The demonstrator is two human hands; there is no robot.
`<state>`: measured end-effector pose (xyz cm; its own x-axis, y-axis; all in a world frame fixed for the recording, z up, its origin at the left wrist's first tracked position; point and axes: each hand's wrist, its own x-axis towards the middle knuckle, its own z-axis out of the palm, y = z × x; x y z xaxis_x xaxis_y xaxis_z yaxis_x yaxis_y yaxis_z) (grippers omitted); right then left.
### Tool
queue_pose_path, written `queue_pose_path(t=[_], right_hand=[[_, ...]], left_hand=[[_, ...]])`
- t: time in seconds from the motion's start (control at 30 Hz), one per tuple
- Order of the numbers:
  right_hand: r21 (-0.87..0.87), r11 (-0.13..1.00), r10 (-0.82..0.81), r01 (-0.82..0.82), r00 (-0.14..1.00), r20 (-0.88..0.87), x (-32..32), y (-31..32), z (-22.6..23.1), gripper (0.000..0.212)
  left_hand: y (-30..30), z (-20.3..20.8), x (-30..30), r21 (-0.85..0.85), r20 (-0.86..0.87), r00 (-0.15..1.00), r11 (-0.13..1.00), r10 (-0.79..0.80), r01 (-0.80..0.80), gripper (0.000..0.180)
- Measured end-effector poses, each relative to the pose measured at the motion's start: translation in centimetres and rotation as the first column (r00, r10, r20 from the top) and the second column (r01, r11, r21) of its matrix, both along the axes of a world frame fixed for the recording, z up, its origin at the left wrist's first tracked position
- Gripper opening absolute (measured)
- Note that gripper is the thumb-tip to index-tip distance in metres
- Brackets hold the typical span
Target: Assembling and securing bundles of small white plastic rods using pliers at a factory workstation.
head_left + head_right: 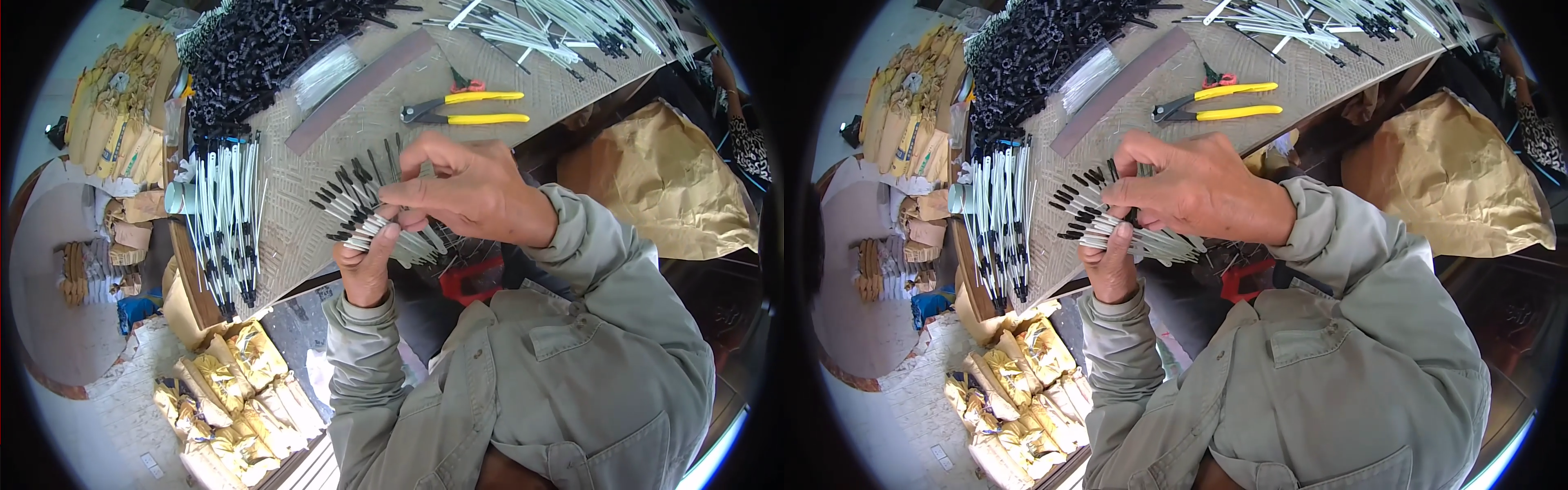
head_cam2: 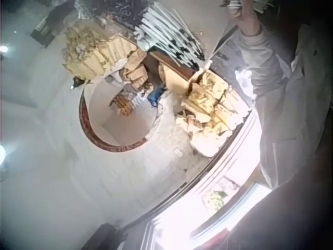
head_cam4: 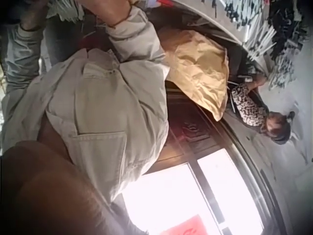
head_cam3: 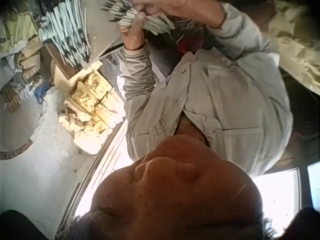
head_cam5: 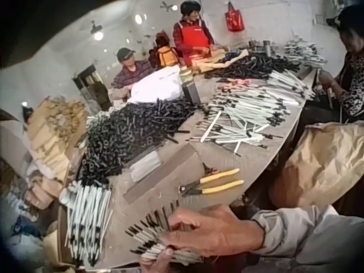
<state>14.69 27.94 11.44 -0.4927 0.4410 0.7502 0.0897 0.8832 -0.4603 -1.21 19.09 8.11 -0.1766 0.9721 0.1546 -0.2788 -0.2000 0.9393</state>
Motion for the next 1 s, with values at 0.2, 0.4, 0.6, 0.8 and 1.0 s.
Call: queue_pose_path(t=[0.2, 0.4, 0.6, 0.8, 1.0], right_hand=[[0.052, 0.996, -0.073, 0.074, 0.997, -0.007, -0.4, 0.1, 0.2, 0.032], [0.076, 0.994, -0.074, 0.074, 0.997, 0.002, -0.6, 0.3, 0.1, 0.030], [0.028, 0.999, -0.020, 0.021, 0.999, -0.050, -0.8, 0.3, -0.2, 0.031], [0.105, 0.994, -0.033, 0.034, 0.999, -0.009, -0.8, 0.3, 0.1, 0.031], [0.204, 0.979, -0.030, 0.025, 0.999, 0.025, -0.9, 0.5, 0.2, 0.032]], left_hand=[[-0.1, -1.5, -1.0, 0.003, -0.051, 0.997, 0.999, 0.050, -0.050, 0.028], [-0.1, -0.9, -0.5, 0.023, 0.005, 0.997, 0.997, 0.077, -0.077, 0.023], [0.0, -1.1, -0.6, -0.001, 0.011, 0.995, 0.995, 0.098, -0.098, 0.018], [-0.2, -1.5, -1.1, -0.009, 0.000, 0.994, 0.994, 0.108, -0.108, 0.019], [-0.3, -1.9, -1.4, -0.006, -0.035, 0.994, 0.995, 0.102, -0.103, 0.016]])
